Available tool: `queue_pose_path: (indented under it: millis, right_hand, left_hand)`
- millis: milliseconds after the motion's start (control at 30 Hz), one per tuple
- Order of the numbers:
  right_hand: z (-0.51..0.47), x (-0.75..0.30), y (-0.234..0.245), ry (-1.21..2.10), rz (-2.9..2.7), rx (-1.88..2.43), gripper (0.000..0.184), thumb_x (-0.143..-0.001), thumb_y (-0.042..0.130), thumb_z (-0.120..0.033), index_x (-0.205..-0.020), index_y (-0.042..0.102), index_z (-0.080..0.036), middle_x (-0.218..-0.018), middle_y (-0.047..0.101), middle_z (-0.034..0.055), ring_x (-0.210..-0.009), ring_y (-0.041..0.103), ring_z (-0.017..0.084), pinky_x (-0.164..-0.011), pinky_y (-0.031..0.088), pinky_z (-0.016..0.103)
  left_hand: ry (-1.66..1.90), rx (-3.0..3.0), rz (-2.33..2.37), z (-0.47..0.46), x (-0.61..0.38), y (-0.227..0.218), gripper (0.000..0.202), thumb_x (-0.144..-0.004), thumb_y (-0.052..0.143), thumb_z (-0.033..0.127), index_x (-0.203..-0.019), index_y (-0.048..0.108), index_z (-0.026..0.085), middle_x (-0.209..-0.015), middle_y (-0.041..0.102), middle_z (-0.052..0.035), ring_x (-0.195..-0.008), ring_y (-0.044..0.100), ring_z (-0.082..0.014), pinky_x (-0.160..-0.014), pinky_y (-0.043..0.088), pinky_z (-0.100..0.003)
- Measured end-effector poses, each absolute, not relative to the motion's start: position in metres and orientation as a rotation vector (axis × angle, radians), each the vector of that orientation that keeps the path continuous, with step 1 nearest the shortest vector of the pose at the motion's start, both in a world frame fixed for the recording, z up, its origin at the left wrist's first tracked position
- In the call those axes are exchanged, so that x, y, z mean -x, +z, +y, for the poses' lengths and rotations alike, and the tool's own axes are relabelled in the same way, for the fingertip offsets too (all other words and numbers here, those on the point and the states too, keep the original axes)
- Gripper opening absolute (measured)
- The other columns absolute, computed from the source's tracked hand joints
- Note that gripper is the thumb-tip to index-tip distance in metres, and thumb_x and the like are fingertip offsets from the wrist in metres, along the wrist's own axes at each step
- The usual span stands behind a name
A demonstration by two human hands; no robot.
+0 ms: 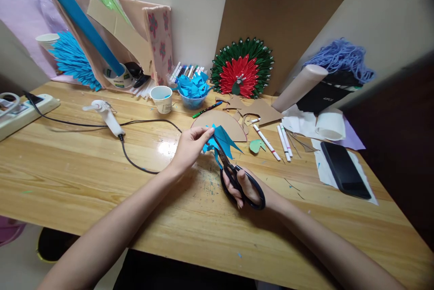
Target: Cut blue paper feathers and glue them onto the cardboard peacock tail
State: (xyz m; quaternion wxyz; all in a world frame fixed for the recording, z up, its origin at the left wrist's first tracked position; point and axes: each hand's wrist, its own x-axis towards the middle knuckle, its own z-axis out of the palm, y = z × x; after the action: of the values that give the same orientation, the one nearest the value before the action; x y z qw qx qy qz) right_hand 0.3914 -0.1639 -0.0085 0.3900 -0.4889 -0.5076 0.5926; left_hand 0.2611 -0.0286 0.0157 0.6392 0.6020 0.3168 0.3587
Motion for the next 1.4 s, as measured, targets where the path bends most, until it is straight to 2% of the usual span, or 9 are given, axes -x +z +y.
queue_pose_path:
  millis: [233, 400, 567, 733, 1133, 1400]
  right_hand:
    - [-0.161, -0.388, -0.016, 1.505, -1.141, 1.278, 0.067, -0.066, 0.035, -0.084, -0.072, 0.045, -0.018, -0.041, 0.038, -0.0101, -0.026, 0.039, 0.006, -0.028, 0.03, 0.015]
    - [-0.158, -0.389, -0.018, 1.528, -1.053, 1.249, 0.07, -0.063, 0.032, -0.087, -0.071, 0.045, -0.018, -0.039, 0.038, -0.0105, -0.024, 0.038, 0.006, -0.026, 0.031, 0.016]
    - [-0.159, -0.39, -0.024, 1.548, -1.052, 1.219, 0.071, -0.065, 0.028, -0.087, -0.073, 0.045, -0.018, -0.041, 0.04, -0.0098, -0.026, 0.04, 0.006, -0.027, 0.034, 0.016]
    - [-0.16, -0.391, -0.022, 1.57, -1.066, 1.204, 0.072, -0.066, 0.024, -0.087, -0.075, 0.046, -0.018, -0.043, 0.041, -0.0091, -0.028, 0.041, 0.006, -0.03, 0.037, 0.018]
    - [-0.161, -0.391, -0.021, 1.519, -1.075, 1.247, 0.068, -0.066, 0.034, -0.084, -0.074, 0.046, -0.018, -0.04, 0.038, -0.0105, -0.026, 0.04, 0.006, -0.028, 0.03, 0.015]
    - [-0.159, -0.388, -0.02, 1.555, -1.031, 1.236, 0.074, -0.059, 0.031, -0.089, -0.072, 0.045, -0.018, -0.04, 0.041, -0.0094, -0.026, 0.041, 0.007, -0.028, 0.036, 0.018]
  left_hand:
    - [0.756, -1.34, 0.756, -0.028, -0.264, 0.017, 0.033, -0.075, 0.062, 0.046, -0.079, 0.062, 0.013, -0.062, 0.057, 0.0008, -0.051, 0.045, -0.0075, -0.049, 0.034, -0.02]
    - [0.675, -1.422, 0.771, -0.03, -0.265, 0.016, 0.038, -0.071, 0.063, 0.049, -0.062, 0.051, 0.015, -0.052, 0.05, 0.0033, -0.048, 0.043, -0.008, -0.048, 0.032, -0.021]
    - [0.622, -1.478, 0.657, -0.029, -0.264, 0.012, 0.034, -0.076, 0.056, 0.048, -0.065, 0.053, 0.016, -0.057, 0.052, 0.0027, -0.05, 0.043, -0.0083, -0.051, 0.033, -0.022]
    - [0.609, -1.559, 0.662, -0.029, -0.262, 0.013, 0.03, -0.079, 0.054, 0.04, -0.06, 0.049, 0.016, -0.053, 0.046, 0.0052, -0.05, 0.041, -0.0083, -0.053, 0.032, -0.022]
    - [0.608, -1.59, 0.693, -0.029, -0.262, 0.016, 0.029, -0.077, 0.053, 0.037, -0.058, 0.045, 0.017, -0.051, 0.041, 0.0056, -0.05, 0.037, -0.0084, -0.05, 0.028, -0.022]
    - [0.564, -1.555, 0.682, -0.032, -0.262, 0.022, 0.024, -0.072, 0.055, 0.037, -0.06, 0.049, 0.016, -0.053, 0.042, 0.005, -0.051, 0.038, -0.0084, -0.049, 0.029, -0.021]
